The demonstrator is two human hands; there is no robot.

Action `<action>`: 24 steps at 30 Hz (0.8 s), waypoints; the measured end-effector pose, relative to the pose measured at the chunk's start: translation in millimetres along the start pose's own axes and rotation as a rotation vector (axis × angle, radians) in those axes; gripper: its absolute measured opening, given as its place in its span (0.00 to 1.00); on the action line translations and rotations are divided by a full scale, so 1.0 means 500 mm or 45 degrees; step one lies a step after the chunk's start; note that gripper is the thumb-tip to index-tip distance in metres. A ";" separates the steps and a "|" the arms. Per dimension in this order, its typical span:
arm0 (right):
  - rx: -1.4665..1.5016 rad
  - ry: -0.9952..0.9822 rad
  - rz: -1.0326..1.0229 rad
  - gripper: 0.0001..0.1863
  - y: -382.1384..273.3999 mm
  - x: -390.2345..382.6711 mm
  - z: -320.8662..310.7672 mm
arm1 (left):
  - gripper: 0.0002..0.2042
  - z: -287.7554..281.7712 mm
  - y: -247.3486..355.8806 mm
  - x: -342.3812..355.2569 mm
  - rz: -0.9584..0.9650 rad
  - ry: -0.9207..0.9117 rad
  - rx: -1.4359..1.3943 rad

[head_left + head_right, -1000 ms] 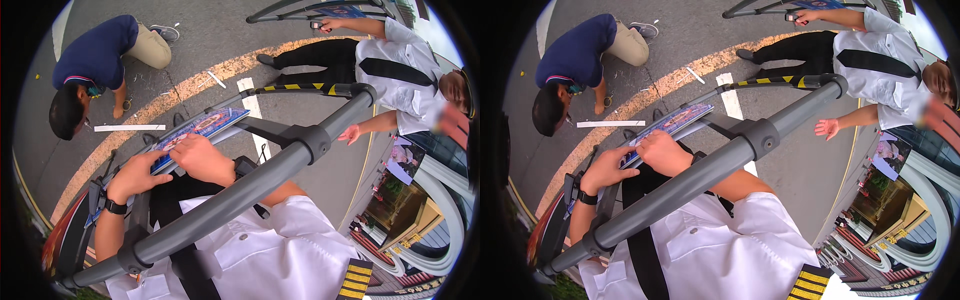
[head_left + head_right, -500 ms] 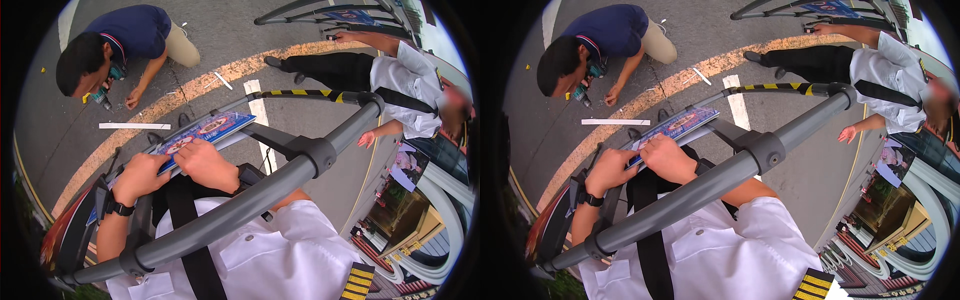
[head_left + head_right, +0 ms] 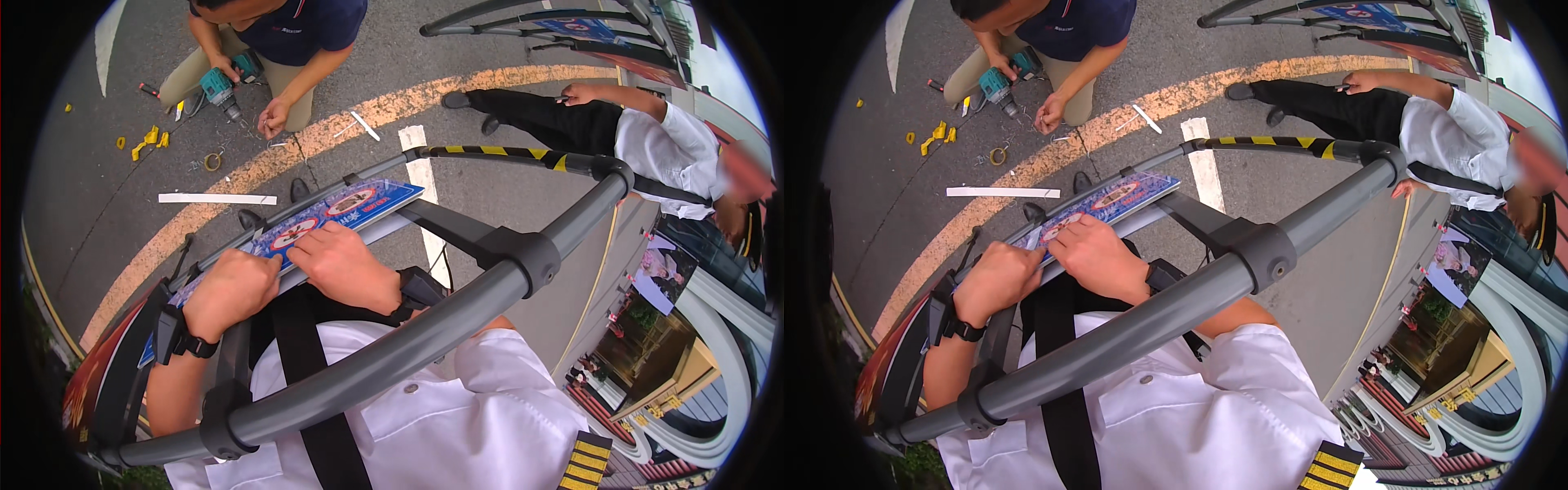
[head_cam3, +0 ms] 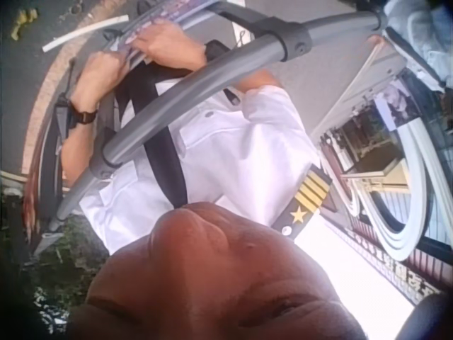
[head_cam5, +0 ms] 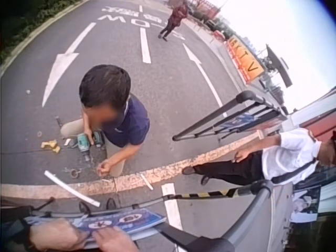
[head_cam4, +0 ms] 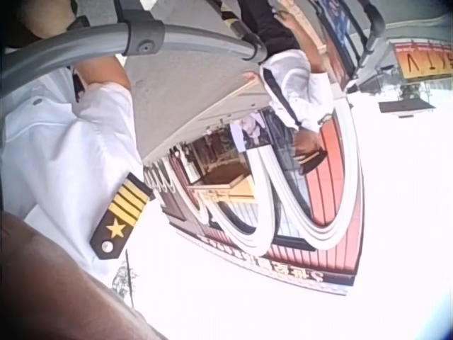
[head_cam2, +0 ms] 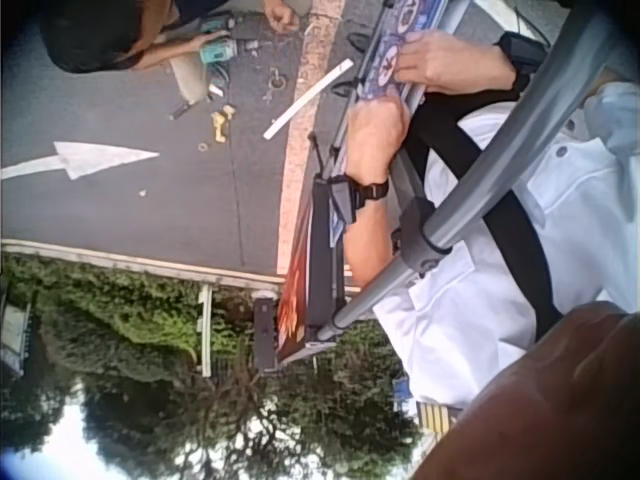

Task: Installing a traffic or information sign onto a metal frame using a power drill and screws.

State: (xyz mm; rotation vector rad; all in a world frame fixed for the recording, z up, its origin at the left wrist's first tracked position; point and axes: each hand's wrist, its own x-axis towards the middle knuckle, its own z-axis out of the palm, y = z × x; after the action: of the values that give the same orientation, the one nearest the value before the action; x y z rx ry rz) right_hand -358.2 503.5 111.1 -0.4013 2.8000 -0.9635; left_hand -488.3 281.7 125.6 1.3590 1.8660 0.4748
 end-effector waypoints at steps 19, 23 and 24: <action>-0.072 -0.094 0.033 0.07 0.035 -0.021 -0.017 | 0.09 0.007 -0.004 0.005 0.048 -0.036 0.055; -0.071 -0.077 0.027 0.07 0.034 -0.021 -0.013 | 0.12 0.000 0.002 0.005 0.111 0.080 0.050; -0.070 -0.079 0.026 0.07 0.034 -0.020 -0.014 | 0.12 -0.001 0.002 0.005 0.110 0.087 0.050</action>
State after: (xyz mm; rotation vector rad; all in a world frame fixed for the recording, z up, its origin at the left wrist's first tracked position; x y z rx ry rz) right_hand -353.7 523.4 106.6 -0.4017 2.7744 -0.8564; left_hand -488.4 284.6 125.9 1.4709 1.8864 0.5374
